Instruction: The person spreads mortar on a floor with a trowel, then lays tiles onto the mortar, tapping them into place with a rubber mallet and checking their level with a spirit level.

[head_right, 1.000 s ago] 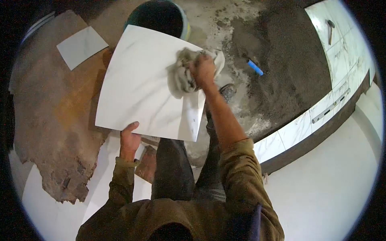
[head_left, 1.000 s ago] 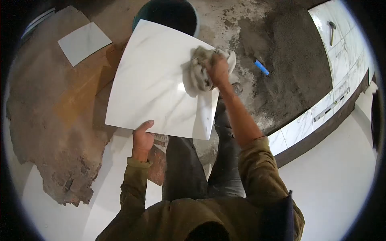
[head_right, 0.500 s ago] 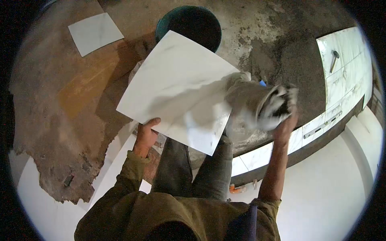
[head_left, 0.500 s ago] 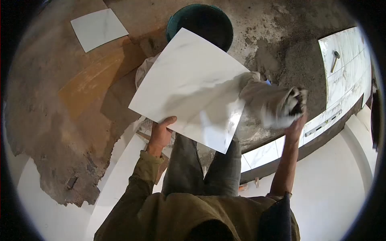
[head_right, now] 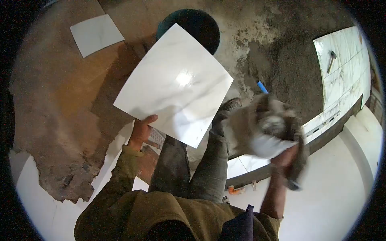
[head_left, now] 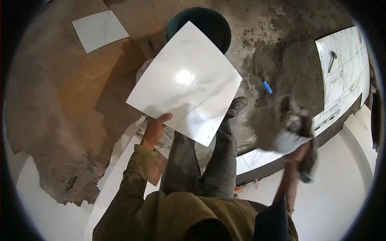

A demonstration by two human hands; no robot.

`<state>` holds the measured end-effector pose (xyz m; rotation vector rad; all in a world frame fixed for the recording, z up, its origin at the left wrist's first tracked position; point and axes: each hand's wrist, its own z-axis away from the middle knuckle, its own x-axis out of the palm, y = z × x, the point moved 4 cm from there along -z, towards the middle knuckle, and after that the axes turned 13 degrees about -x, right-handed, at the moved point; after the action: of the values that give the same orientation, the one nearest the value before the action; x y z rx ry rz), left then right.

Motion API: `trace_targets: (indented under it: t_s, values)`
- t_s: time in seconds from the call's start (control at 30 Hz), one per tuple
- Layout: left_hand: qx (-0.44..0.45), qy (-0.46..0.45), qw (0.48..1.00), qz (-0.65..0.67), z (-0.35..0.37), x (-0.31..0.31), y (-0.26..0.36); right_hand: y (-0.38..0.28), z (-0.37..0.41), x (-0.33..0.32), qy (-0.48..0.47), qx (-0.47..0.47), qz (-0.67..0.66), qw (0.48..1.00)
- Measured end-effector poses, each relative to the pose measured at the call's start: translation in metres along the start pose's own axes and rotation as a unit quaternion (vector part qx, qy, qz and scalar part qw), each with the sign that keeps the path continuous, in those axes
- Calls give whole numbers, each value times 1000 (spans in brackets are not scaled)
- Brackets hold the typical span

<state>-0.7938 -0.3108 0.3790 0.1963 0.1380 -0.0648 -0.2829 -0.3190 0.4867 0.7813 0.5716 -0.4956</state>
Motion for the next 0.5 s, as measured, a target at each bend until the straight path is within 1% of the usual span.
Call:
trace_targets:
  t_s: [0.03, 0.07, 0.1, 0.13, 0.17, 0.2, 0.23, 0.27, 0.3, 0.33, 0.37, 0.4, 0.43, 0.47, 0.5]
  values:
    - [14, -1, 998, -58, 3, 3, 6, -27, -21, -20, 62, 11, -173, 983]
    - [30, 0, 993, -116, 5, 6, 12, -46, -45, -37, 174, 44, -523, 833]
    - [61, -58, 996, 18, 12, 18, 24, -68, -71, -46, 241, 32, -695, 676]
    - [86, -114, 978, 152, 17, 25, 29, -90, -98, -54, 296, 2, -773, 561]
    - [86, -114, 978, 151, 11, 20, 22, -110, -126, -60, 358, -26, -795, 488]
    - [211, 29, 949, -231, 6, 4, 12, -132, -155, -58, 393, -25, -805, 444]
    - [305, 163, 748, -567, 6, 1, 7, -164, -184, -32, 236, 73, -846, 473]
    - [304, 163, 746, -569, 10, 5, 12, -163, -188, -55, 198, 79, -927, 308]
    - [271, 148, 780, -544, 16, 12, 22, -162, -188, -88, 114, 33, -979, 167]
    - [274, 164, 769, -554, 13, 9, 14, -180, -198, -103, 228, -49, -923, 306]
    - [277, 180, 757, -563, 9, 6, 6, -197, -189, -125, 325, -38, -775, 540]
    - [277, 176, 753, -571, -3, -1, -11, -199, -179, -162, 175, -72, -702, 686]
    - [275, 90, 875, -389, -4, -1, -6, -208, -183, -159, 204, -55, -710, 671]
    - [261, 42, 916, -301, -6, -4, -1, -221, -194, -150, 237, -39, -714, 657]
    - [244, -6, 948, -204, 3, 1, 21, -232, -211, -135, 305, -25, -702, 643]
